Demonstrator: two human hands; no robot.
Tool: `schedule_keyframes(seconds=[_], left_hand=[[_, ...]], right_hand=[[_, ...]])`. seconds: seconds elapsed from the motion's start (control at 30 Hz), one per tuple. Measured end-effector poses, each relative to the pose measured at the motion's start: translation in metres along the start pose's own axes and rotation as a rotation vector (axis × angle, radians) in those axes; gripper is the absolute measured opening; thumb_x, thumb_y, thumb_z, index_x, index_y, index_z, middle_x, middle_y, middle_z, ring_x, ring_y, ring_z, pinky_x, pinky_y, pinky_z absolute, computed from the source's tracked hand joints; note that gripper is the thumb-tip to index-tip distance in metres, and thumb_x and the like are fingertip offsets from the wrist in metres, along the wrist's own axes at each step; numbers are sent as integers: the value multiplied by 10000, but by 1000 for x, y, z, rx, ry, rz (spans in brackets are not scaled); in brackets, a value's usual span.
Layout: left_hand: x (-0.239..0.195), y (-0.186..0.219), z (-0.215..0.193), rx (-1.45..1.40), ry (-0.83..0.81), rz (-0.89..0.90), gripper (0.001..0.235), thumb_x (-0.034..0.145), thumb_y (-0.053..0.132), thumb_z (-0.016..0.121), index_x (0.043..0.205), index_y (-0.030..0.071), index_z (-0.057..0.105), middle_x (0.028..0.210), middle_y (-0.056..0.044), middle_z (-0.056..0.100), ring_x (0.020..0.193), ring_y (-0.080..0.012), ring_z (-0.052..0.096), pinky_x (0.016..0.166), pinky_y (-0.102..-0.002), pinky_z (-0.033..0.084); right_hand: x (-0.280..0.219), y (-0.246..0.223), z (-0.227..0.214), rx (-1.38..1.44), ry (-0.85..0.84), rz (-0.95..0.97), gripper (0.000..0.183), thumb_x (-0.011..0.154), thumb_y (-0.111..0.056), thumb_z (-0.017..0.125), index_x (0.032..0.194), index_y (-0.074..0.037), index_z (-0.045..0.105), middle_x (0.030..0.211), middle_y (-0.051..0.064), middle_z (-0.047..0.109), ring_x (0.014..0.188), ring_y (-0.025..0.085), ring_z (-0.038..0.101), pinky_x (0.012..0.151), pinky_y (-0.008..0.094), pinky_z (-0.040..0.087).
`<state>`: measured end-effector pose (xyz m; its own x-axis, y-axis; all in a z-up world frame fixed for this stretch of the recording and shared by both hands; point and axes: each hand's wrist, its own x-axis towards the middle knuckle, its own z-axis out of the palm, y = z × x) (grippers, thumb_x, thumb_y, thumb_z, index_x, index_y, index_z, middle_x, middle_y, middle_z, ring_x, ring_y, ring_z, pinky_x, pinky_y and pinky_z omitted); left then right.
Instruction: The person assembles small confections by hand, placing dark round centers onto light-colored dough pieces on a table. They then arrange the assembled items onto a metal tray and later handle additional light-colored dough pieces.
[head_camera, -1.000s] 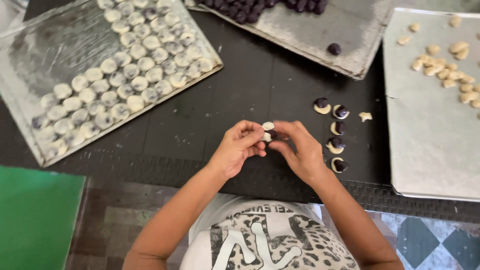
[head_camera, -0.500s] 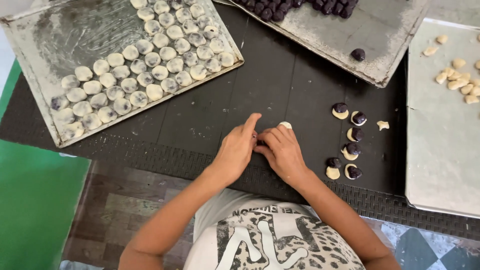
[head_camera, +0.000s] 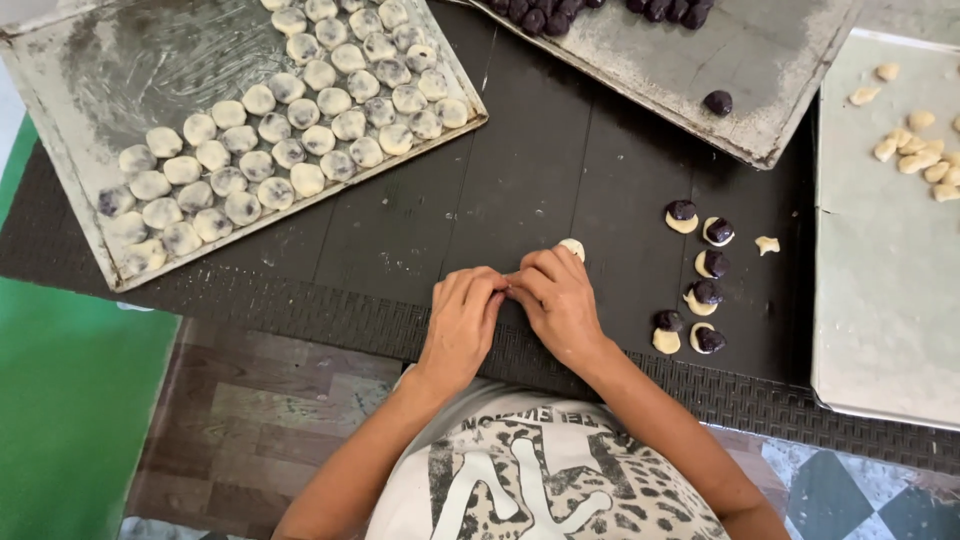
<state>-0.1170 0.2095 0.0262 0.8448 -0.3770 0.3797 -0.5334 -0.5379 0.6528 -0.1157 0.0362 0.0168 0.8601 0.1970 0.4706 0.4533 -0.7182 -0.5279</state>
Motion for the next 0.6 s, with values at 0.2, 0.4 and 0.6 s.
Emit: schedule_keyframes(seconds=[0.2,0.4,0.6], left_hand=[[4,10,-7,269,12,33,296,934,236,649,1168,89,546,1016,-77,536,939,-223,513,742,-336,369],[5,-13,12,85,24,32,184,910,156,649,1069,113,567,917,-16,525,896,-203,518,711,-306,363],[8,0,1,-9,47,100,111,980,63,528,1060,74,603,927,-48,556,905,-207,535,720,-288,381]], right_hand=[[-7,2,-23,-152,-97,44,392,827,-228,750,1181,-95,648,1025,61,631,921,266,547,833,383,437],[-10,6,-4,-19,-70,1,178,804,-186,778,801,-84,632,743,34,555,736,250,547,716,360,461],[-1,-6,-1,212,64,79,132,801,-75,784,792,-75,652,801,21,604,734,236,584,706,322,498]])
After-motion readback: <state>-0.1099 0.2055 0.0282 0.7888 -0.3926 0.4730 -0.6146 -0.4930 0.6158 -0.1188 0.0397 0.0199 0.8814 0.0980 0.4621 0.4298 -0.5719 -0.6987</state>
